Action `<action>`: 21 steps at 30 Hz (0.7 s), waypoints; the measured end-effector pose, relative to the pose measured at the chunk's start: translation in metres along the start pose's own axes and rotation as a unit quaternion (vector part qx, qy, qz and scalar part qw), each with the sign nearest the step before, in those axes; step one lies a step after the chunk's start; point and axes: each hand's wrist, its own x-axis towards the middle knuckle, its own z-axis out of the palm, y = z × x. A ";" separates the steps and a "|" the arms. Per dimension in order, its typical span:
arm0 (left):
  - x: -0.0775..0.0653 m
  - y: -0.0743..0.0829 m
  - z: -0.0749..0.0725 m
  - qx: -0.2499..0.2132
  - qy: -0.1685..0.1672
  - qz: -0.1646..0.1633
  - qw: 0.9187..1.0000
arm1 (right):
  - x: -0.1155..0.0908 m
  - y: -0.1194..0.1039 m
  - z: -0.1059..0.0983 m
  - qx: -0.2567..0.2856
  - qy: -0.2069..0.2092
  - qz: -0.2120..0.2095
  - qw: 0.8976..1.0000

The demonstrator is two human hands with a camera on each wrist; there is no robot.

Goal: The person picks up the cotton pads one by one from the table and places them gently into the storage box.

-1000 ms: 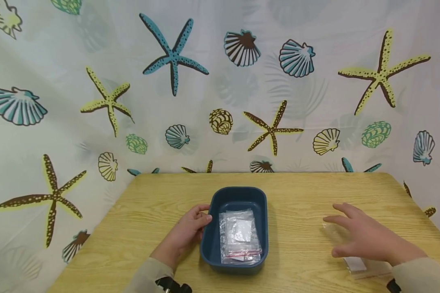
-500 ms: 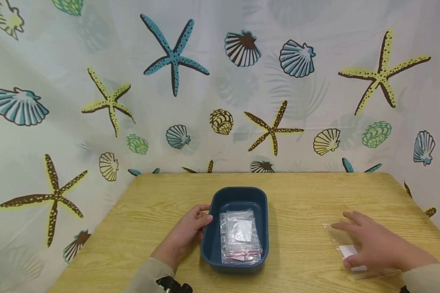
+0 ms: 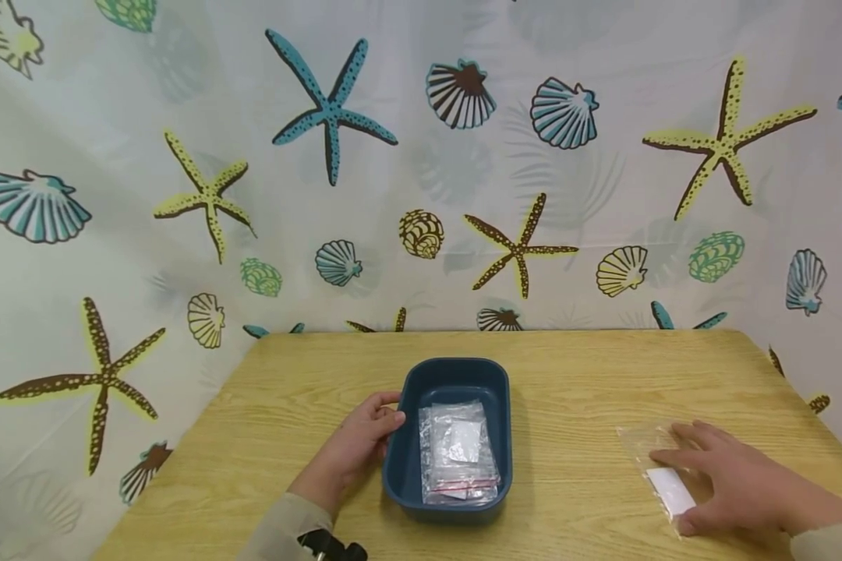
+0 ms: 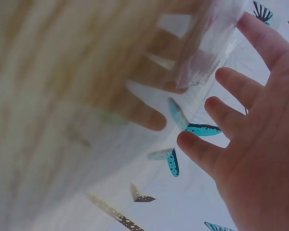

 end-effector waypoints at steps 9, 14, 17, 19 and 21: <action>0.002 -0.003 -0.001 -0.004 -0.001 0.000 1.000 | -0.001 -0.001 0.000 0.001 -0.023 0.016 1.000; 0.003 -0.004 -0.001 -0.002 -0.001 0.004 1.000 | 0.001 -0.006 -0.001 -0.018 -0.022 0.038 0.999; 0.003 -0.004 -0.001 -0.004 0.001 0.007 1.000 | 0.003 -0.009 -0.001 -0.029 -0.010 0.036 0.999; 0.003 -0.004 -0.001 -0.006 0.001 0.009 1.000 | 0.004 -0.010 -0.001 -0.038 0.000 0.031 0.999; 0.003 -0.004 -0.001 -0.006 0.001 0.011 1.000 | 0.005 -0.010 0.000 -0.048 0.009 0.018 0.999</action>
